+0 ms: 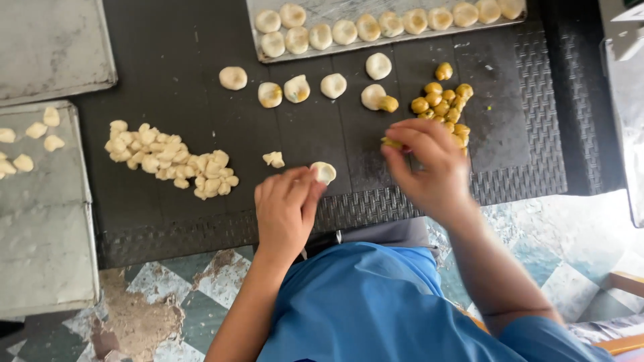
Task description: The person is preparing small filled pastries by flattening dough pieces, adding a yellow filling, and sealing them into balls.
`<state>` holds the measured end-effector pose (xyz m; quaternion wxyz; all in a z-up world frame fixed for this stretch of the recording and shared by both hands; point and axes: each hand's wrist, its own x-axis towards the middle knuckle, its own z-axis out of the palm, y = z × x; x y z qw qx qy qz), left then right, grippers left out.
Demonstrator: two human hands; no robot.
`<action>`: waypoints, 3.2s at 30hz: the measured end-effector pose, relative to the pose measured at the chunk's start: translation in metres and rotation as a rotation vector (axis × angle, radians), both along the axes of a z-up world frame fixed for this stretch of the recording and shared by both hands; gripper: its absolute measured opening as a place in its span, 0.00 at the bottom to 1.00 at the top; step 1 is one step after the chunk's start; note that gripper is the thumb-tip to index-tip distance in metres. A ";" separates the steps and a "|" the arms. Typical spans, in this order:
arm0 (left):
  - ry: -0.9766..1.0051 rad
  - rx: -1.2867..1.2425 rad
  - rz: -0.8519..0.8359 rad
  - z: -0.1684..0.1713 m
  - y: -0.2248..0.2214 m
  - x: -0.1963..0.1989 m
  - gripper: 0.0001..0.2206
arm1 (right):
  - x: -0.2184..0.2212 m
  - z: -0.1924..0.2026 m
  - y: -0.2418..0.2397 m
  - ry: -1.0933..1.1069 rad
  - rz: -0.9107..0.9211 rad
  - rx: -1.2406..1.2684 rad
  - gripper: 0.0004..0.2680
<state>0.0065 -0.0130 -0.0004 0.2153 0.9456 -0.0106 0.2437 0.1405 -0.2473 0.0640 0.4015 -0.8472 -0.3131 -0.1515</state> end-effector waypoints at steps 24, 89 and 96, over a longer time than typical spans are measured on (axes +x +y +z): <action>0.057 -0.339 -0.123 0.015 0.009 0.019 0.07 | -0.019 -0.039 0.064 0.087 0.370 -0.077 0.06; -0.071 -0.329 -0.111 0.020 0.035 0.025 0.15 | 0.012 -0.008 0.070 -0.144 0.253 -0.318 0.06; -0.119 -0.484 -0.083 0.029 0.031 0.015 0.09 | -0.007 -0.024 0.059 0.926 0.250 0.338 0.07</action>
